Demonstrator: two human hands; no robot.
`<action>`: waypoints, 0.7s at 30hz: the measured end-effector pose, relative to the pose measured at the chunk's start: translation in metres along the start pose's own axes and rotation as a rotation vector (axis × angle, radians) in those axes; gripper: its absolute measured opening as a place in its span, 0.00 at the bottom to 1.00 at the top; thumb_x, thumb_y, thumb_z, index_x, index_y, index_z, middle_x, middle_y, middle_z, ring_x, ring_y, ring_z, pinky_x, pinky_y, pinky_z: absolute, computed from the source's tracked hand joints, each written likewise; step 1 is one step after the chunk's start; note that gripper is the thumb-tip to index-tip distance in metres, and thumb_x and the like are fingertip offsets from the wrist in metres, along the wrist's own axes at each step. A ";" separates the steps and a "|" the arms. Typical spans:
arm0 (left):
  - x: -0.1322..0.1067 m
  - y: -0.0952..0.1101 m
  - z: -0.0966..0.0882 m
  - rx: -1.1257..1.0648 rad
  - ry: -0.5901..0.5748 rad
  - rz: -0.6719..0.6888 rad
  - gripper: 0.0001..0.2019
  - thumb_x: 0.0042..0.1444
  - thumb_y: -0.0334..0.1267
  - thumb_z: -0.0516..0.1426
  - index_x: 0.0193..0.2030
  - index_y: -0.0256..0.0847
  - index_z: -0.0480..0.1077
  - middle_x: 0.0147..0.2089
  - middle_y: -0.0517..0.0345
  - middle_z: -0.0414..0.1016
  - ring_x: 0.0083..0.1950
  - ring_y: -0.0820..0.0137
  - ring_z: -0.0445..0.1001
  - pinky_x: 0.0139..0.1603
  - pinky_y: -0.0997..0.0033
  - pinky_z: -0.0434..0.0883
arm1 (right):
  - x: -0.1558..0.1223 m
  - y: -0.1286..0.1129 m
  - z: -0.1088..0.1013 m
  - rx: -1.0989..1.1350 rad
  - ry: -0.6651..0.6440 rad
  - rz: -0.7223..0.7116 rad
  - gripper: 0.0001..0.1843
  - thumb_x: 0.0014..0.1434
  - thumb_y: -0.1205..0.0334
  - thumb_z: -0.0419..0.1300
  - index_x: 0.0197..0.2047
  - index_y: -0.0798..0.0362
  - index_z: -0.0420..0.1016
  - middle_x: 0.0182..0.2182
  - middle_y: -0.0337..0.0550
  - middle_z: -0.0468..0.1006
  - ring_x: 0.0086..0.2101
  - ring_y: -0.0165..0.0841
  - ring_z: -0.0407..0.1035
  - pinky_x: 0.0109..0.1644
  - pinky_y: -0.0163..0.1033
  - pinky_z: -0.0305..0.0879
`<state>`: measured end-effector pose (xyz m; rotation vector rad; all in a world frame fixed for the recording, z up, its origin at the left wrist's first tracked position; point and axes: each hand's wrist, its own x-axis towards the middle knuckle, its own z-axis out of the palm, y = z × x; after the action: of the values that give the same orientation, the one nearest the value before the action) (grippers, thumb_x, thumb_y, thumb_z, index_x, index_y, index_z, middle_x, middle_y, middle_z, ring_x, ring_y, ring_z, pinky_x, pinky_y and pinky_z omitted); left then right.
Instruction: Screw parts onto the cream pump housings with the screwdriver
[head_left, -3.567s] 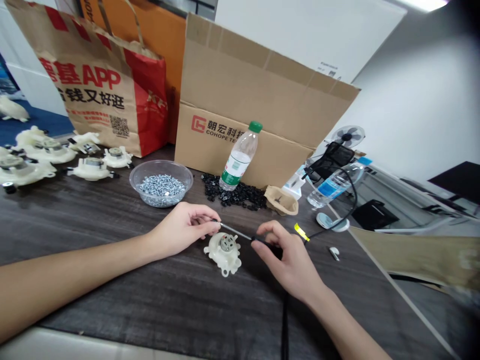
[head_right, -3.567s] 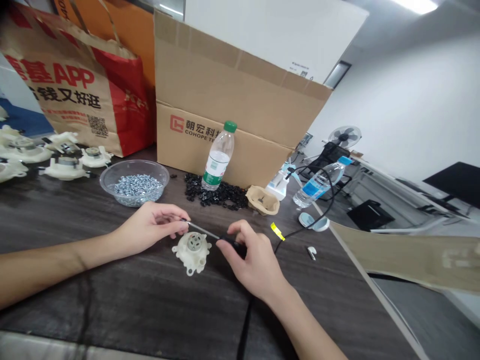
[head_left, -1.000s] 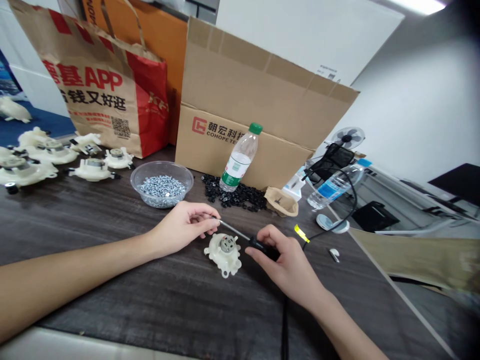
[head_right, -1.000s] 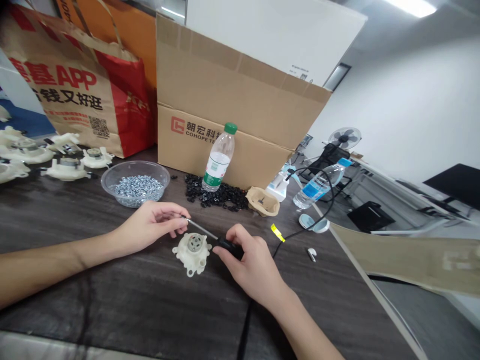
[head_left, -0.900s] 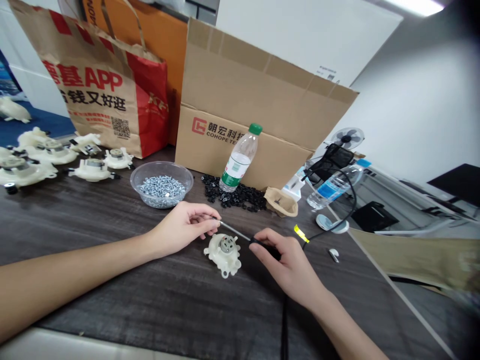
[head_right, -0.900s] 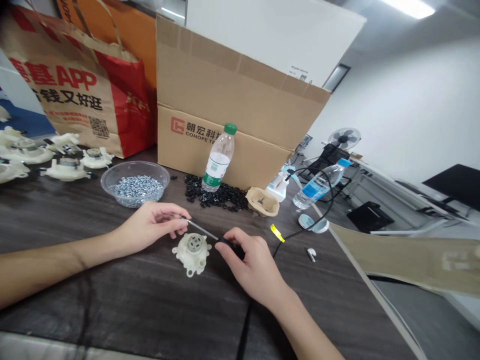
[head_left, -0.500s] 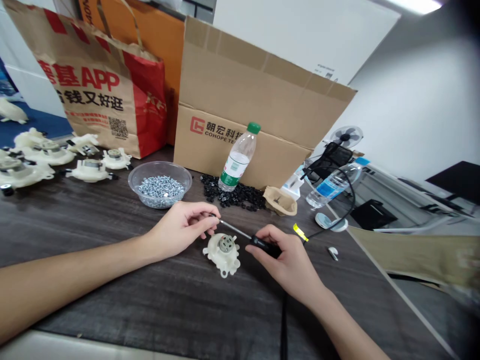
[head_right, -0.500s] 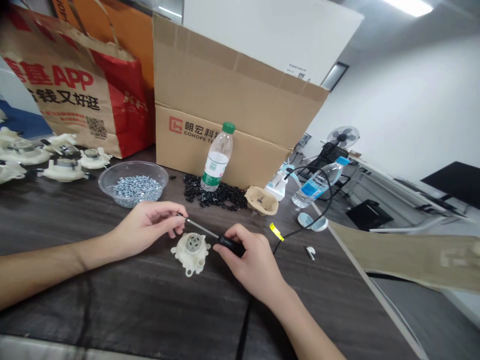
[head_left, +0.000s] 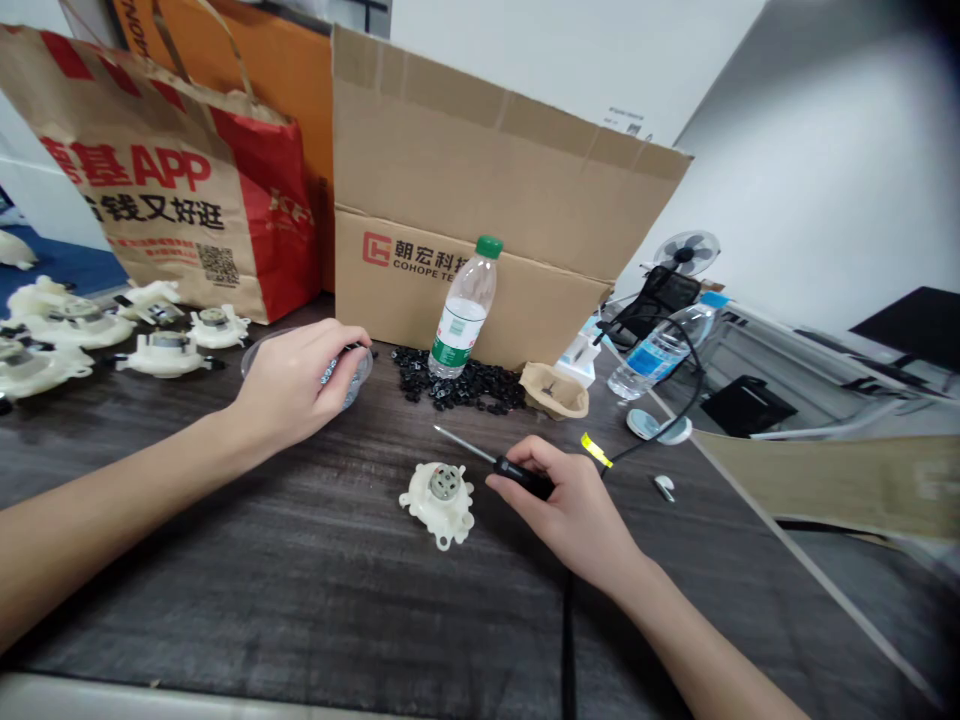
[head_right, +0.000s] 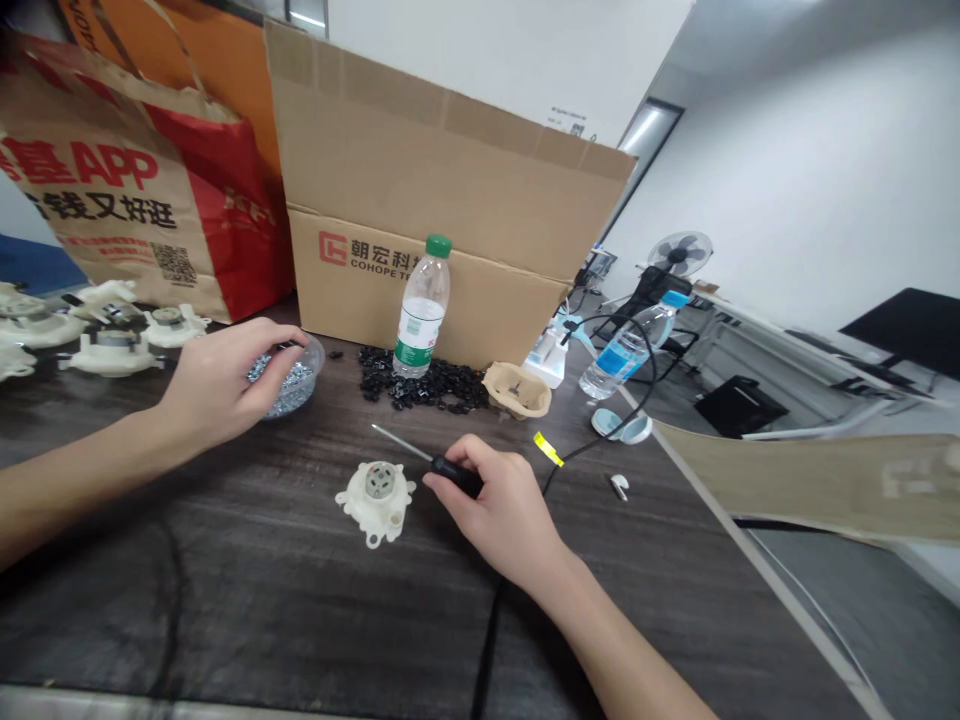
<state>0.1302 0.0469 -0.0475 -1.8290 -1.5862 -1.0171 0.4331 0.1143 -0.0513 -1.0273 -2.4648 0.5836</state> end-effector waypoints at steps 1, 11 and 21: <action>0.000 0.001 0.001 0.015 -0.037 -0.046 0.10 0.62 0.35 0.51 0.43 0.37 0.72 0.41 0.52 0.78 0.41 0.63 0.77 0.43 0.68 0.69 | 0.000 0.000 0.000 -0.003 0.001 0.001 0.11 0.60 0.52 0.59 0.33 0.49 0.67 0.26 0.33 0.75 0.26 0.30 0.65 0.27 0.34 0.58; 0.004 0.002 0.001 0.012 -0.269 -0.274 0.06 0.58 0.38 0.55 0.38 0.44 0.73 0.33 0.62 0.78 0.30 0.67 0.75 0.32 0.69 0.66 | 0.000 0.001 0.000 -0.027 0.003 0.005 0.11 0.59 0.51 0.60 0.32 0.48 0.67 0.24 0.32 0.73 0.24 0.29 0.62 0.26 0.35 0.55; -0.006 0.011 0.002 -0.208 0.015 0.177 0.07 0.60 0.33 0.58 0.42 0.43 0.77 0.43 0.55 0.77 0.44 0.67 0.75 0.49 0.66 0.71 | -0.002 0.001 -0.001 0.086 0.110 -0.027 0.11 0.63 0.53 0.55 0.34 0.49 0.60 0.22 0.29 0.61 0.23 0.28 0.55 0.28 0.36 0.51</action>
<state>0.1408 0.0425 -0.0527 -2.0530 -1.3225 -1.1452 0.4355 0.1134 -0.0514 -0.9654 -2.3341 0.6024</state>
